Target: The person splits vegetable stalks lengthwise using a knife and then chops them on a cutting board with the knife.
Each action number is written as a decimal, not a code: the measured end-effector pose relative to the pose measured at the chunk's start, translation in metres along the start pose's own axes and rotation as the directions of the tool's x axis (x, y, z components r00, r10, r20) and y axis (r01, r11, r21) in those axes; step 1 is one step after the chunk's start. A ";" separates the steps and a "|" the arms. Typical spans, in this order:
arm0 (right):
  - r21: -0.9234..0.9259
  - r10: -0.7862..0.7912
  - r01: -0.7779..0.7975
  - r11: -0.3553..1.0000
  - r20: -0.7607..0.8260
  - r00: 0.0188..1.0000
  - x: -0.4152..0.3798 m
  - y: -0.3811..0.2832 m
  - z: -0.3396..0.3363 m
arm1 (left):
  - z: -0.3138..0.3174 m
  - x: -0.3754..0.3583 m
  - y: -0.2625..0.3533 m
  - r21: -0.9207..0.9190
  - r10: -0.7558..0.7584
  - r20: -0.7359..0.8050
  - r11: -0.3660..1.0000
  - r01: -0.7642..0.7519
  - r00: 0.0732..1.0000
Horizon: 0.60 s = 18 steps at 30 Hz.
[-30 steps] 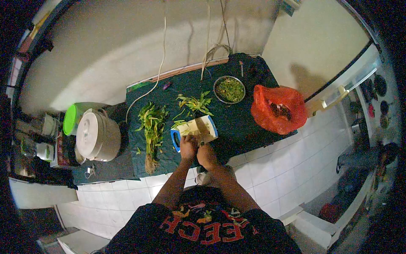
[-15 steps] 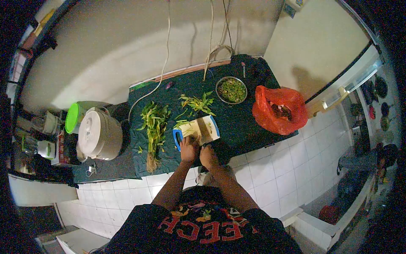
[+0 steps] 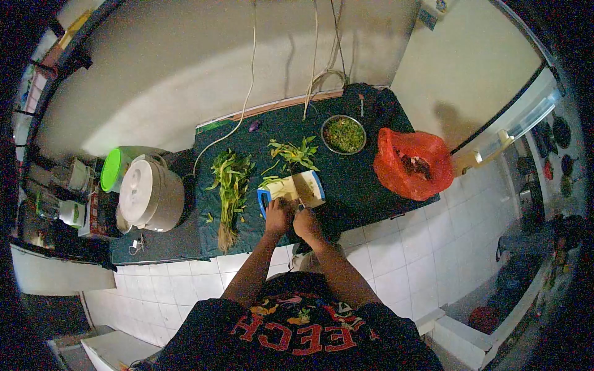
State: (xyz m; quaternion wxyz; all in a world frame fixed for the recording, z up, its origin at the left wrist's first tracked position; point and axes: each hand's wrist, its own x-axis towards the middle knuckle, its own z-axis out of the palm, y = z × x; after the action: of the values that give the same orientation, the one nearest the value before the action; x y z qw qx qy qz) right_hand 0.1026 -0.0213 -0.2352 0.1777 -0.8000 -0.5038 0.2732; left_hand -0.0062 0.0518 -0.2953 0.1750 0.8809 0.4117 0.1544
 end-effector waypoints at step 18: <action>0.079 0.125 -0.117 0.990 -0.107 0.986 -0.034 0.025 0.008 | -0.021 0.038 -0.009 -0.107 -0.177 -0.070 0.980 0.169 0.982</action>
State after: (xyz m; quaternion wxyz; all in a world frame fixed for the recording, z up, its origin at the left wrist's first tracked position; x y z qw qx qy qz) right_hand 0.1040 -0.0627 -0.2471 0.2177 -0.8361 -0.4334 0.2563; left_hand 0.0018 0.0907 -0.2757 0.2153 0.8252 0.4850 0.1938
